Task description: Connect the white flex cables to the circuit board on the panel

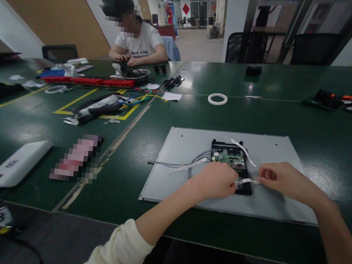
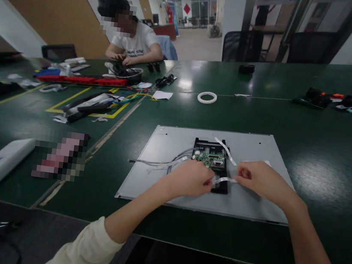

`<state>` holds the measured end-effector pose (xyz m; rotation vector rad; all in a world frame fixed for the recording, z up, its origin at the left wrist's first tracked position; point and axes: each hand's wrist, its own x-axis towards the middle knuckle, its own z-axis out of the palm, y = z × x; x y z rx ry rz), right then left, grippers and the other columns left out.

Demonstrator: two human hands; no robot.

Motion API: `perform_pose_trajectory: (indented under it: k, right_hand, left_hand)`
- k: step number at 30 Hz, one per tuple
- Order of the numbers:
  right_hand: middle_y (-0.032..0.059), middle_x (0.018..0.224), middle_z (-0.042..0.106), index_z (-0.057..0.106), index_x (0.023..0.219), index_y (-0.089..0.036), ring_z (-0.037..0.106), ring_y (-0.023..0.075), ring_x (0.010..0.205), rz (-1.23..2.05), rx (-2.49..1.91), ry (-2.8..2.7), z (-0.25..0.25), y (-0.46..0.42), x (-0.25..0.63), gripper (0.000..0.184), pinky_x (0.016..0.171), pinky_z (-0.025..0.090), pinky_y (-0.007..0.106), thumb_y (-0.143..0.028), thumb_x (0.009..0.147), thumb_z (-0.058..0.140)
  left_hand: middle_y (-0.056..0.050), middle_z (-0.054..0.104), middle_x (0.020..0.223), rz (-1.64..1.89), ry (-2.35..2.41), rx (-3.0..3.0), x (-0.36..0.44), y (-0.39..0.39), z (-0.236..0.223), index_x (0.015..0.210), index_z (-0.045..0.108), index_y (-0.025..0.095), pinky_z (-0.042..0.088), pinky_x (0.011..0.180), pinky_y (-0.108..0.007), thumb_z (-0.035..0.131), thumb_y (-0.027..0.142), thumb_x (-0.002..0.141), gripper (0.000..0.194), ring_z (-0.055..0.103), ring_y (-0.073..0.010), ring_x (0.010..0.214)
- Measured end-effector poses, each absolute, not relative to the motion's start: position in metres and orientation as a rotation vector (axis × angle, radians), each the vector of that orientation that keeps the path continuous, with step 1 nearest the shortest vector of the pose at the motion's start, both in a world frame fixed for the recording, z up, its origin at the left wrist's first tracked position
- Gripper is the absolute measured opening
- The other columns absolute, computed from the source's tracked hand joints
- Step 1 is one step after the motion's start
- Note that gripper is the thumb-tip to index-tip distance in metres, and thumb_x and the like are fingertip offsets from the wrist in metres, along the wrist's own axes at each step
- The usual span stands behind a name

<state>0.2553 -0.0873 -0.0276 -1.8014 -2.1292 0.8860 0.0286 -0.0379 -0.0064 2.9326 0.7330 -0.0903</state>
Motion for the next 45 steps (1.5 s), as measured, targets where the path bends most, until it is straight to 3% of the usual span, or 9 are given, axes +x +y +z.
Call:
perform_pose_trajectory:
  k: [5, 16, 24, 31, 45]
  right_hand:
    - [-0.0008, 0.07, 0.059, 0.064, 0.081, -0.02, 0.052, 0.0123, 0.064, 1.058, -1.664, -2.088, -0.024, -0.089, 0.249, 0.025, 0.058, 0.036, 0.022, -0.036, 0.085, 0.044]
    - [-0.0004, 0.053, 0.053, 0.064, 0.07, -0.017, 0.046, 0.0109, 0.048, 1.226, -1.889, -1.868, -0.04, -0.085, 0.256, 0.025, 0.047, 0.031, 0.022, -0.028, 0.077, 0.043]
    - [-0.0006, 0.058, 0.055, 0.065, 0.071, -0.019, 0.05, 0.0118, 0.054, 0.984, -1.958, -1.91, -0.033, -0.084, 0.265, 0.03, 0.051, 0.034, 0.023, -0.032, 0.08, 0.04]
    - [-0.0012, 0.056, 0.055, 0.066, 0.083, -0.019, 0.049, 0.0127, 0.051, 0.768, -1.935, -1.786, -0.033, -0.085, 0.258, 0.031, 0.048, 0.032, 0.023, -0.037, 0.081, 0.041]
    - [0.0006, 0.067, 0.061, 0.066, 0.084, -0.019, 0.054, 0.0144, 0.061, 0.662, -1.918, -1.875, -0.028, -0.088, 0.247, 0.033, 0.055, 0.034, 0.025, -0.039, 0.086, 0.039]
  left_hand:
    - [-0.006, 0.063, 0.068, -0.062, 0.66, 2.899, 0.028, -0.039, -0.006, 0.076, 0.061, 0.015, 0.039, 0.052, -0.026, 0.047, 0.023, 0.078, 0.016, 0.06, -0.0178, 0.062]
    - [-0.002, 0.06, 0.067, -0.12, 0.603, 2.786, 0.027, -0.035, -0.004, 0.075, 0.059, 0.016, 0.033, 0.048, -0.024, 0.052, 0.022, 0.076, 0.009, 0.054, -0.013, 0.057]
    - [0.002, 0.056, 0.058, -0.159, 0.399, 2.659, 0.012, -0.02, 0.011, 0.064, 0.06, 0.015, 0.031, 0.05, -0.022, 0.055, 0.018, 0.074, 0.012, 0.045, -0.0078, 0.051]
    - [0.0, 0.062, 0.073, 0.168, 0.833, 2.513, -0.028, 0.024, 0.026, 0.089, 0.064, 0.015, 0.035, 0.061, -0.019, 0.045, 0.02, 0.081, 0.021, 0.051, -0.0081, 0.064]
    - [0.002, 0.059, 0.074, -0.105, 0.791, 2.49, -0.043, 0.037, 0.018, 0.101, 0.065, 0.018, 0.034, 0.065, -0.019, 0.055, 0.018, 0.073, 0.029, 0.051, -0.0083, 0.067]
